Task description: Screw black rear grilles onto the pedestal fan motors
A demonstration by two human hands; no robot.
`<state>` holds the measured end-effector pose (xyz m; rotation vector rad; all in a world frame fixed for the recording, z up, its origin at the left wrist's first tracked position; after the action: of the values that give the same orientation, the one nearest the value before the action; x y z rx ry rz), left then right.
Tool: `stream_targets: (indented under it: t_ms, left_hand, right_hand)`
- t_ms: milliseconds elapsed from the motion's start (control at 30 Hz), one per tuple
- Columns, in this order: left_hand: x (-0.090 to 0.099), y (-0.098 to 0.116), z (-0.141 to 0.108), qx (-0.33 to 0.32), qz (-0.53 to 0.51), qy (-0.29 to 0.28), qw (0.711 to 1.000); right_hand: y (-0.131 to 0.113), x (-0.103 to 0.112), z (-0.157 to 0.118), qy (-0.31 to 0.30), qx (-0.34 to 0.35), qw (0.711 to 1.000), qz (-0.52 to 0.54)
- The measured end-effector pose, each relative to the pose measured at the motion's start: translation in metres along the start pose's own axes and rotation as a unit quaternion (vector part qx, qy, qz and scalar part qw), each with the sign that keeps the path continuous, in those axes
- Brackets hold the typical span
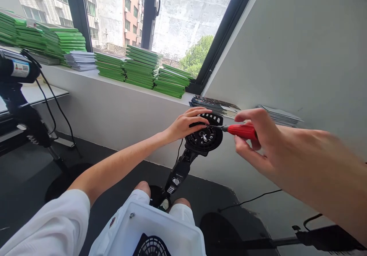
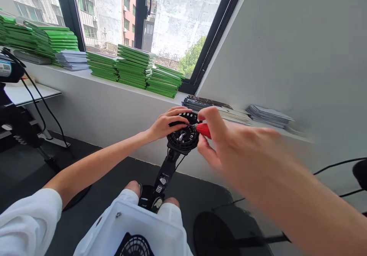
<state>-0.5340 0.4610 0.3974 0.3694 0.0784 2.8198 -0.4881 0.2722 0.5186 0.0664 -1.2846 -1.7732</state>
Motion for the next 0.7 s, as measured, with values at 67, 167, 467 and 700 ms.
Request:
stream_targets:
  t_ms: [67, 167, 467, 700]
  left_hand:
    - [0.000, -0.001, 0.000, -0.006, 0.007, -0.014, 1.000]
    - [-0.001, -0.002, 0.001, -0.006, 0.010, -0.034, 0.999]
    - [0.001, -0.003, -0.002, 0.051, 0.002, -0.035, 0.998]
    - [-0.004, -0.023, 0.002, 0.191, -0.120, 0.009, 0.974]
  right_hand:
    - [0.001, 0.002, 0.003, -0.004, 0.008, 0.998, -0.067]
    - [0.004, 0.004, 0.006, -0.003, -0.006, 0.989, -0.150]
    - [0.009, -0.012, 0.021, -0.198, -0.058, 0.972, -0.114]
    - [0.015, -0.014, 0.030, -0.216, -0.061, 0.969, -0.100]
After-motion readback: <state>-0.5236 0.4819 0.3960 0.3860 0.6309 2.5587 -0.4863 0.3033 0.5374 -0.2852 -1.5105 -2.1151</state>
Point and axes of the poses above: each hand's wrist, its own z-axis towards the middle knuckle, its own x-axis out of the back of the hand, y = z × x, the point moved 7 cm from there along z, towards the middle knuckle, and after that the axes turned 5 degrees about -z, right-handed, at the moved point
